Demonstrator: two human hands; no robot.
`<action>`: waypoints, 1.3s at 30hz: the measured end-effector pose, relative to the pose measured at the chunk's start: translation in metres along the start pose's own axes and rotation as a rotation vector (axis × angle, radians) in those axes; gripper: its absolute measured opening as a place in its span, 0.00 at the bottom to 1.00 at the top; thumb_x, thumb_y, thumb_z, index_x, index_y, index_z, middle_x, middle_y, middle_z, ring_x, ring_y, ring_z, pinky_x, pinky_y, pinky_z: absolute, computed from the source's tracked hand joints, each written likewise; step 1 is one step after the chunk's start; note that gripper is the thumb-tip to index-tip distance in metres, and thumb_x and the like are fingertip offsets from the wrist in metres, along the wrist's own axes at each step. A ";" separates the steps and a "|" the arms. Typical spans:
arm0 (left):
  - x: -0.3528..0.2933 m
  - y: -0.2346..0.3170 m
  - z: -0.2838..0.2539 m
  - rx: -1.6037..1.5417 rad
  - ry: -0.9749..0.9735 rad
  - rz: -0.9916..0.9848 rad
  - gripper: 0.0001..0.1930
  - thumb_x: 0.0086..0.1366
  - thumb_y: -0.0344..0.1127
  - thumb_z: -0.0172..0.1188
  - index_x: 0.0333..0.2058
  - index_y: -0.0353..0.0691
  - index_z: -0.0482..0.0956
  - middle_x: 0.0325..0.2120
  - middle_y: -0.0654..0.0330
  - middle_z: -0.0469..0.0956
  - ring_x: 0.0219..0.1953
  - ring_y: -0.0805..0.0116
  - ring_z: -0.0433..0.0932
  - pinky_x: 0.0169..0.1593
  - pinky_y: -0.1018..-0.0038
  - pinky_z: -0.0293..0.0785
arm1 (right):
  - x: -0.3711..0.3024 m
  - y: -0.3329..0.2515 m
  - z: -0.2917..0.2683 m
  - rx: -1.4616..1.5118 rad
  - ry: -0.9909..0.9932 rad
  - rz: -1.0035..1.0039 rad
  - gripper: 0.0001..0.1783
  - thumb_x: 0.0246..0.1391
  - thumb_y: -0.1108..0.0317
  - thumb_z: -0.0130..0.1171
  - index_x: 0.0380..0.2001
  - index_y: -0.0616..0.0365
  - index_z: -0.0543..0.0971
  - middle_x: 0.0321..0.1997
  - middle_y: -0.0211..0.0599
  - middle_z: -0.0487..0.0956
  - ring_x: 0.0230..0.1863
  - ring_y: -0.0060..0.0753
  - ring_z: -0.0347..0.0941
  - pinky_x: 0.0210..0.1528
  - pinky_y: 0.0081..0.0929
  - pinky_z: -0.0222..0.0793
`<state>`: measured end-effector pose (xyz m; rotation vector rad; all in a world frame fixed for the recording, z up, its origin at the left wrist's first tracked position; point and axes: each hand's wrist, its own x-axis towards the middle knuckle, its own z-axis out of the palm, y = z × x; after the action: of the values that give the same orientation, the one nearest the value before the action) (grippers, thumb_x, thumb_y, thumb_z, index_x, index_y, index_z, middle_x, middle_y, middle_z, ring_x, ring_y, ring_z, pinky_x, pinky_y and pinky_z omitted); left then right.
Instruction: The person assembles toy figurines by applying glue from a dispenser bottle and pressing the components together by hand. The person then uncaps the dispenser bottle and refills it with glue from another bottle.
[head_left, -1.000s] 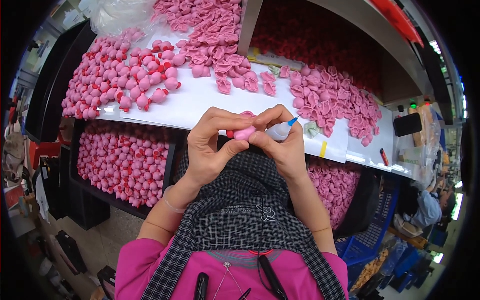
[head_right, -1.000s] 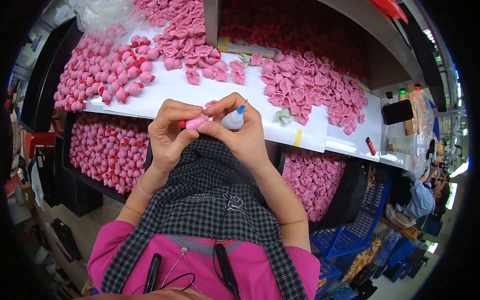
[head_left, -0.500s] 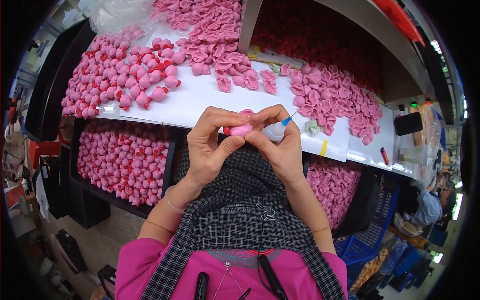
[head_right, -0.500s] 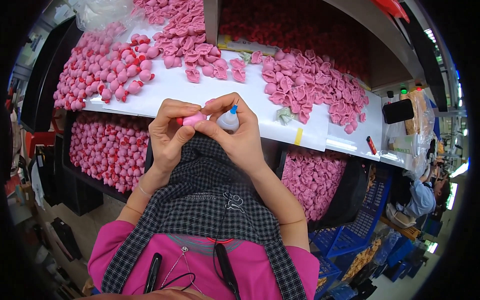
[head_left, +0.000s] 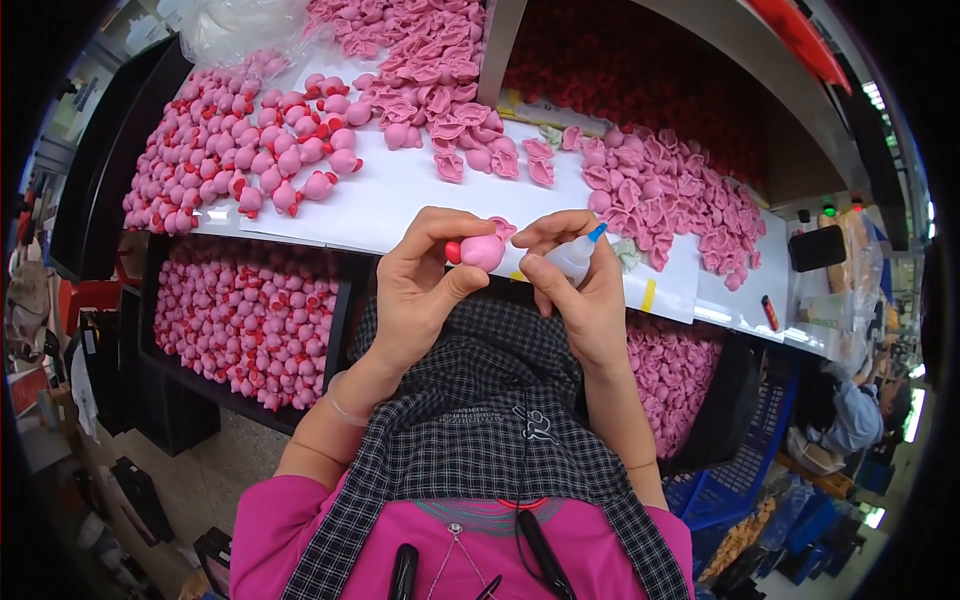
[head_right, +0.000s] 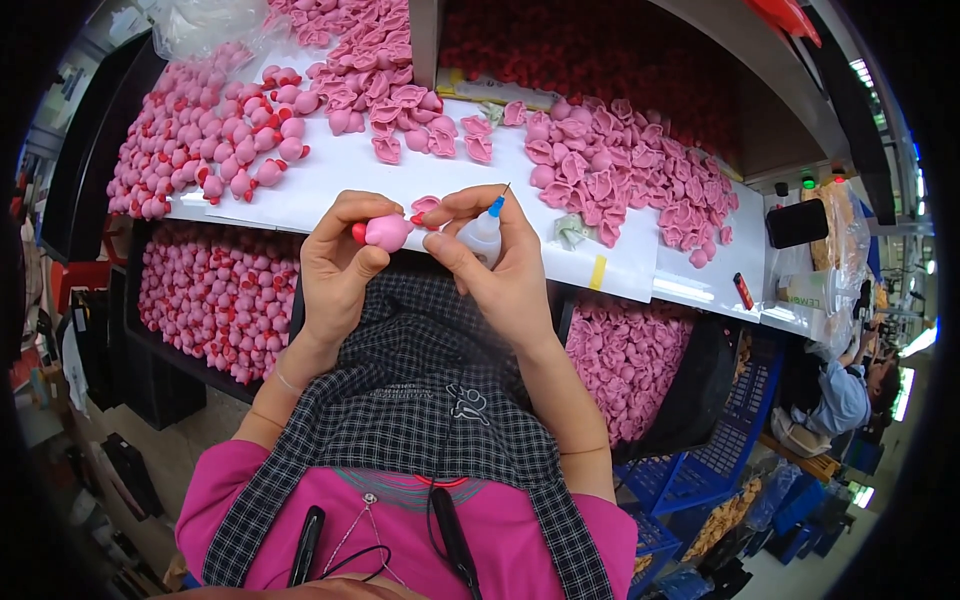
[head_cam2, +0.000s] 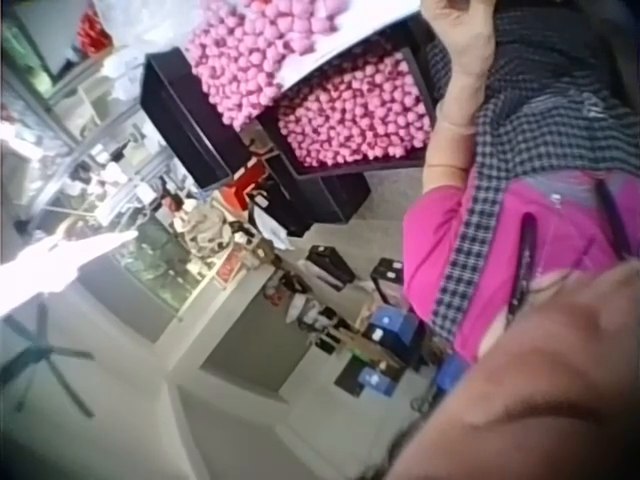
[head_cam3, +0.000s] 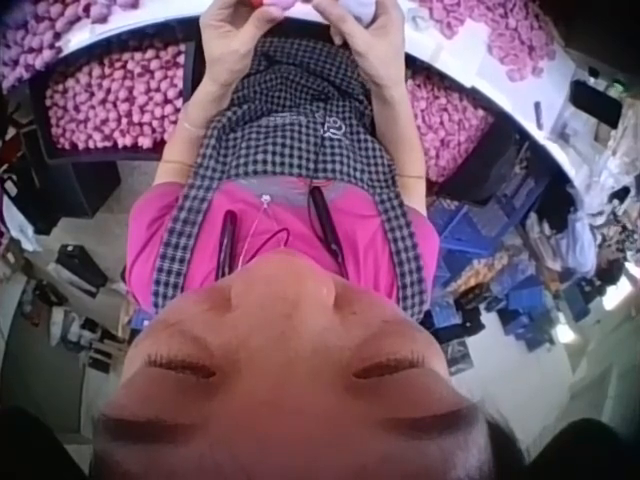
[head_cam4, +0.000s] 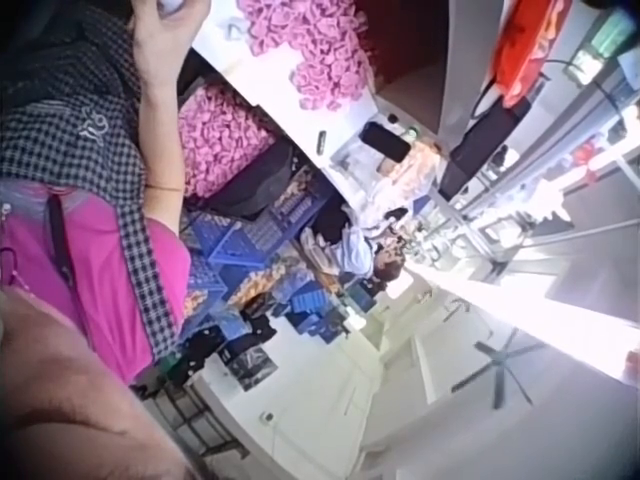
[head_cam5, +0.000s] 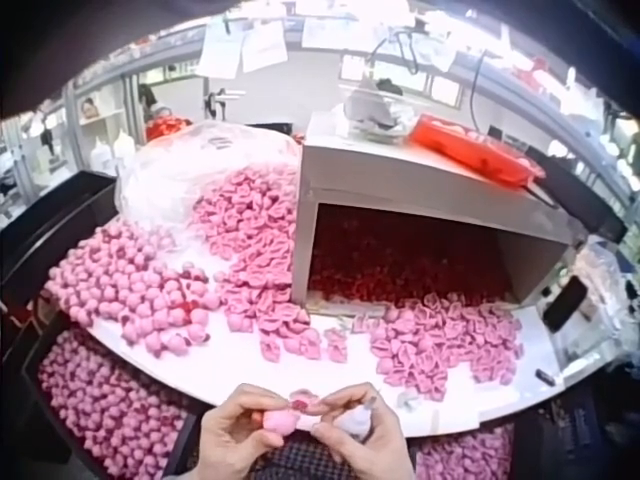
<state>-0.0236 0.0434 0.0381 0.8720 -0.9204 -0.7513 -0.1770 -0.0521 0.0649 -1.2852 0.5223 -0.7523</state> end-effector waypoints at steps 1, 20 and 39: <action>0.000 0.000 -0.001 0.000 -0.001 -0.001 0.18 0.62 0.32 0.68 0.48 0.33 0.78 0.46 0.59 0.73 0.48 0.71 0.73 0.54 0.75 0.69 | 0.000 0.000 0.000 0.001 0.001 0.000 0.17 0.57 0.75 0.64 0.47 0.60 0.70 0.45 0.42 0.80 0.32 0.15 0.72 0.21 0.10 0.63; 0.000 0.023 0.008 0.648 -0.152 0.248 0.23 0.47 0.32 0.76 0.45 0.41 0.84 0.38 0.60 0.78 0.39 0.67 0.78 0.39 0.75 0.77 | -0.008 0.000 0.000 0.063 -0.109 0.069 0.22 0.53 0.72 0.70 0.47 0.66 0.74 0.44 0.40 0.80 0.36 0.17 0.74 0.37 0.13 0.69; -0.005 0.026 0.003 0.785 -0.177 0.289 0.18 0.53 0.29 0.72 0.44 0.39 0.84 0.39 0.59 0.76 0.40 0.66 0.77 0.42 0.73 0.77 | -0.014 0.006 0.016 0.111 -0.037 0.079 0.11 0.57 0.71 0.65 0.40 0.61 0.75 0.35 0.29 0.78 0.28 0.12 0.69 0.26 0.11 0.59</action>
<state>-0.0238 0.0581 0.0605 1.3234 -1.5050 -0.1963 -0.1740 -0.0306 0.0620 -1.1670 0.4923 -0.6810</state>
